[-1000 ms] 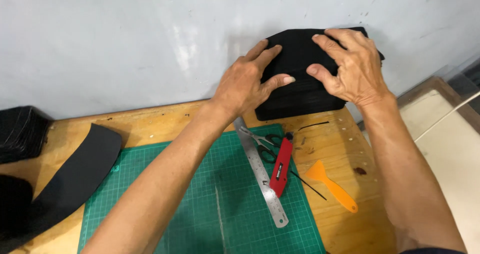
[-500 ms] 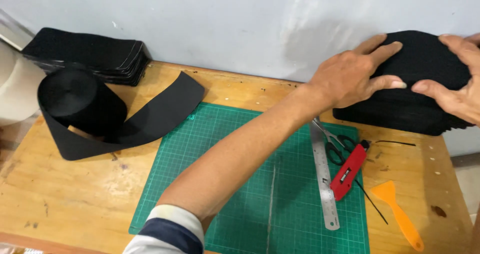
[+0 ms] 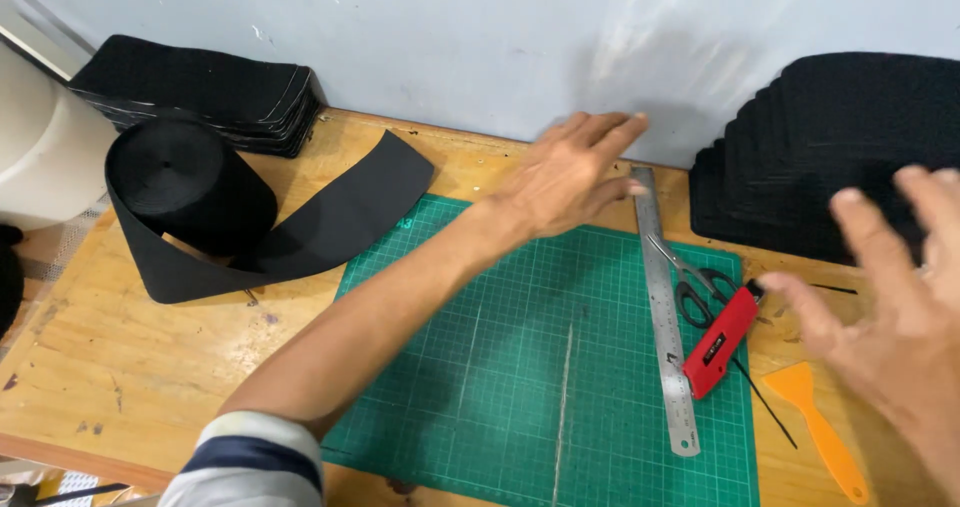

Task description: The person folds a long strip of black fabric on a green cutting mat, aligns it, and uses a metal ruler and a red utility knife to cut the fabric into a rectangular piece. The cut piece is then placed onto a stack of similar pieces.

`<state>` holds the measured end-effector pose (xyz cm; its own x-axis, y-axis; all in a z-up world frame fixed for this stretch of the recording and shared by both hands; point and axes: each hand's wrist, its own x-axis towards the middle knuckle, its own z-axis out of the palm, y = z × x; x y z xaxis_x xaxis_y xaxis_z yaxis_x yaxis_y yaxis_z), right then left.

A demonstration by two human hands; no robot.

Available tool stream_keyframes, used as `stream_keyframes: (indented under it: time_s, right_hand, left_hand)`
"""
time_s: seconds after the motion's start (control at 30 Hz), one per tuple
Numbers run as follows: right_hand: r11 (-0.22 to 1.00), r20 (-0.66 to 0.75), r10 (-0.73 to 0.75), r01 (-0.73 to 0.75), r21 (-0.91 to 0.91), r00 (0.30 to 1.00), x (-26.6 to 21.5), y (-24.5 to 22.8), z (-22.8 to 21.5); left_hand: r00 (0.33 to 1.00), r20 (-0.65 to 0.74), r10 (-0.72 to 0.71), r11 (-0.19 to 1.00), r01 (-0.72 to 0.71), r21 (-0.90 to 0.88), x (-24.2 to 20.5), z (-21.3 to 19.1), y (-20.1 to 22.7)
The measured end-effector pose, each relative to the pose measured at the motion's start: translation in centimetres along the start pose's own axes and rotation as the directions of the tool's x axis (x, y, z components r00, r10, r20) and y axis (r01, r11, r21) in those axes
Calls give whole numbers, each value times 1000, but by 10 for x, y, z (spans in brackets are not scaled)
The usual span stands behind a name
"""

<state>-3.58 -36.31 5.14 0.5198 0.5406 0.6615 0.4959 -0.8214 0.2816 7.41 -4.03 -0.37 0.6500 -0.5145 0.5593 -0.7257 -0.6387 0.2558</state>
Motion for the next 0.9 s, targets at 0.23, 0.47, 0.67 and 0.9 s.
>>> stream_keyframes:
  time_s: [0.23, 0.47, 0.67, 0.9]
  right_hand:
    - [999, 124, 22, -26, 34, 992, -56, -82, -13]
    - [989, 137, 129, -138, 56, 982, -97, -100, -17]
    - [968, 99, 198, -210, 138, 975, -93, -129, -26]
    - [840, 255, 303, -384, 383, 918, -82, -183, -37]
  left_hand:
    - [961, -210, -183, 977, 202, 72, -104, -87, -22]
    - [811, -15, -584, 782, 568, 258, -199, -108, -47]
    - [981, -105, -161, 839, 192, 509, -205, -99, -24]
    - [996, 91, -20, 958, -6, 285, -203, -85, 75]
